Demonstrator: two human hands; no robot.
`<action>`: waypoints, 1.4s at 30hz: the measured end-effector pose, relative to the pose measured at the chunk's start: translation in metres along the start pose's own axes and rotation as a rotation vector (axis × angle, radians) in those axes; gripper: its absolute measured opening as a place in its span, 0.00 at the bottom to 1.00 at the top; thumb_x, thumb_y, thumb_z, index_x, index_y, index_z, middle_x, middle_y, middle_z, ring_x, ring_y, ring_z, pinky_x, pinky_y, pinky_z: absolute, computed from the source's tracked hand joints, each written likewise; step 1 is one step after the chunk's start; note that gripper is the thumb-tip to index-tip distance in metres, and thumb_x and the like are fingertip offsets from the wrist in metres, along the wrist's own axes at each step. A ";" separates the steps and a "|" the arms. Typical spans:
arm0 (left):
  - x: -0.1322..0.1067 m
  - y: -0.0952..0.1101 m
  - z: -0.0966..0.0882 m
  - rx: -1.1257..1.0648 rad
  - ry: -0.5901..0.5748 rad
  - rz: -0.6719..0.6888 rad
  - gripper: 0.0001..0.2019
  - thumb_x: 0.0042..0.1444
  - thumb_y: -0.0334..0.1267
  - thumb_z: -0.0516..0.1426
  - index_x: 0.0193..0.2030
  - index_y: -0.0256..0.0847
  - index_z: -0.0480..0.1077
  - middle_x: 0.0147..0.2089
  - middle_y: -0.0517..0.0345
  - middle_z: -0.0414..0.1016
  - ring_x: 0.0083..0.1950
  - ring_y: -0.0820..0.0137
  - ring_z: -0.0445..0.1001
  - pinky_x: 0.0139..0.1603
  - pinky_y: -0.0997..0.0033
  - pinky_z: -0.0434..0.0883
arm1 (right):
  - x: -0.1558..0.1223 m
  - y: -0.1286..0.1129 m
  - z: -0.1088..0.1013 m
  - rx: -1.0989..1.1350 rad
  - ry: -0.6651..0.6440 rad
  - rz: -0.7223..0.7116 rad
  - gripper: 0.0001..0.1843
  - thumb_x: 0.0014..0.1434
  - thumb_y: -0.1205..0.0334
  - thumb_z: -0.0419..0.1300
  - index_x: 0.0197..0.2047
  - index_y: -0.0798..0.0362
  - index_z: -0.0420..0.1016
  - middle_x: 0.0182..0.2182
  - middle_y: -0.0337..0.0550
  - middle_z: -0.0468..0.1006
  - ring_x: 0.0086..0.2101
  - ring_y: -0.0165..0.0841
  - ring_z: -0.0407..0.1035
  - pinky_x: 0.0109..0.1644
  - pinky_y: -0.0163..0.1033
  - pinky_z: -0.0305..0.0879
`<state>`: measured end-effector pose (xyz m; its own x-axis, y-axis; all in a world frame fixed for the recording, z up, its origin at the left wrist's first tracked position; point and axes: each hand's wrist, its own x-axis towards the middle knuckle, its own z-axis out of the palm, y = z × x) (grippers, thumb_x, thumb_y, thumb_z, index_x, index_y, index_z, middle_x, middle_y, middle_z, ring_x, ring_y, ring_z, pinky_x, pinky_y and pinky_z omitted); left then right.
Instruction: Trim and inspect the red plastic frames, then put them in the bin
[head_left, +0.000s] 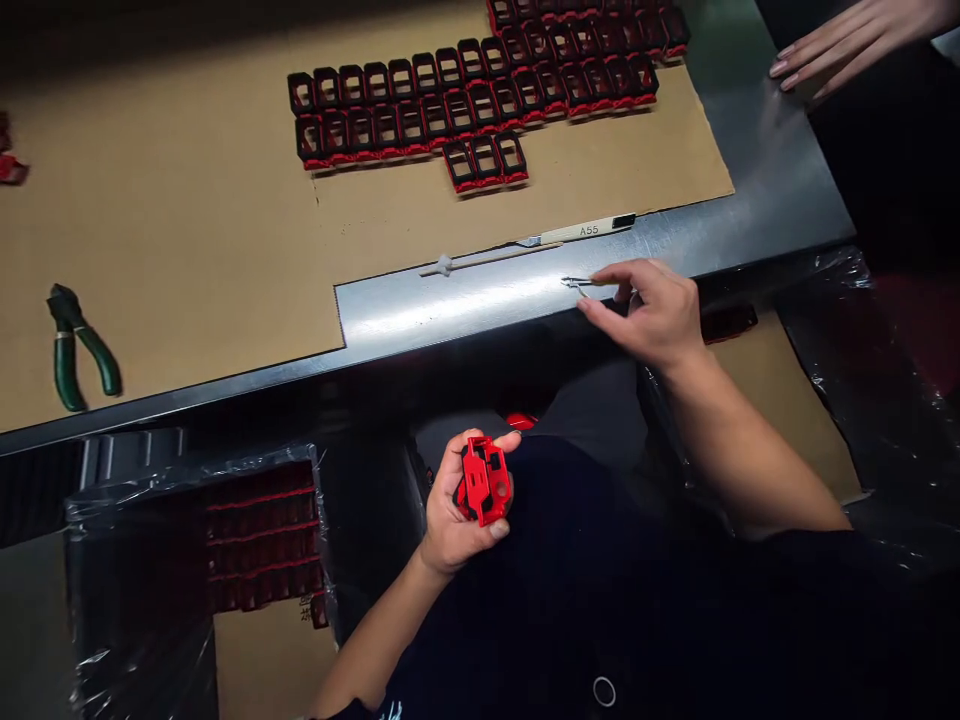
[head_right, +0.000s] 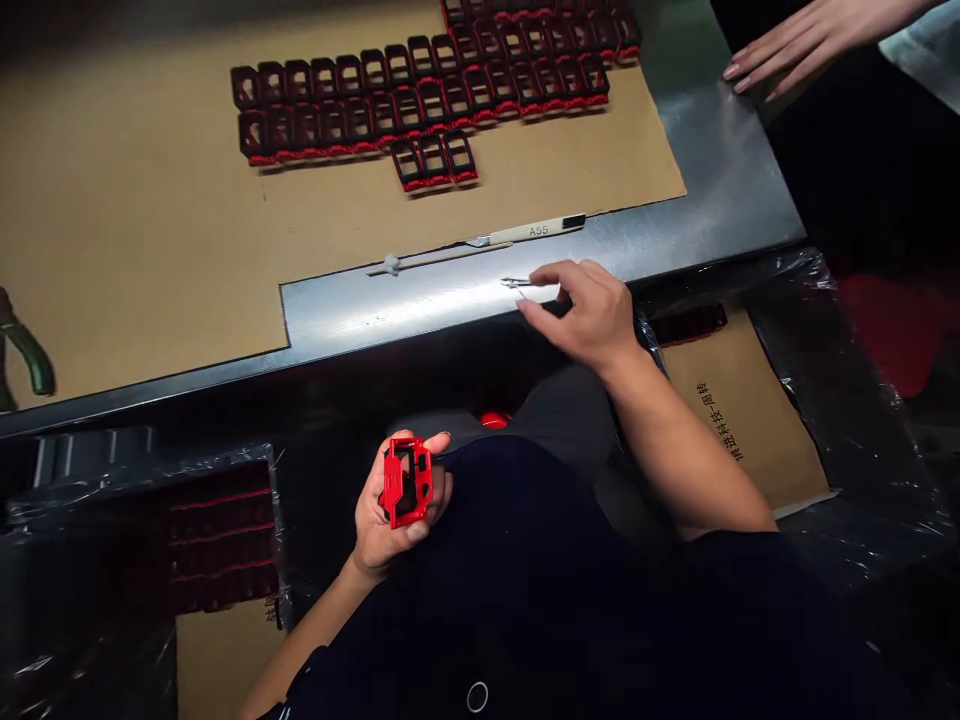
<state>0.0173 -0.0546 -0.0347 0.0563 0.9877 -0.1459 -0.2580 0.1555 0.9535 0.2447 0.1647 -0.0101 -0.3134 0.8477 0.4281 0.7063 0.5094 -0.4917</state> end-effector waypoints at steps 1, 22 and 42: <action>0.000 0.000 0.001 0.017 0.003 0.000 0.38 0.49 0.63 0.63 0.60 0.53 0.51 0.62 0.38 0.72 0.21 0.81 0.60 0.20 0.72 0.67 | 0.012 0.012 0.008 -0.049 -0.014 -0.021 0.12 0.56 0.54 0.67 0.40 0.52 0.80 0.31 0.41 0.81 0.33 0.37 0.73 0.42 0.44 0.71; 0.010 0.006 -0.006 0.261 -0.123 0.247 0.32 0.60 0.43 0.63 0.67 0.52 0.53 0.59 0.42 0.74 0.59 0.57 0.77 0.55 0.55 0.77 | -0.105 -0.104 -0.009 1.026 -0.497 0.490 0.14 0.61 0.51 0.64 0.36 0.55 0.79 0.27 0.41 0.78 0.26 0.28 0.70 0.31 0.34 0.69; 0.044 0.019 0.010 0.861 -0.136 0.541 0.35 0.56 0.39 0.62 0.69 0.40 0.54 0.50 0.42 0.74 0.46 0.58 0.79 0.42 0.61 0.80 | -0.118 -0.096 -0.015 0.857 -0.458 0.594 0.31 0.46 0.57 0.75 0.52 0.52 0.72 0.42 0.45 0.80 0.39 0.35 0.76 0.38 0.39 0.77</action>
<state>0.0242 -0.0083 -0.0204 0.2607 0.9038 0.3395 0.4956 -0.4271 0.7563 0.2235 0.0132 -0.0019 -0.4003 0.8737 -0.2765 0.2091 -0.2066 -0.9558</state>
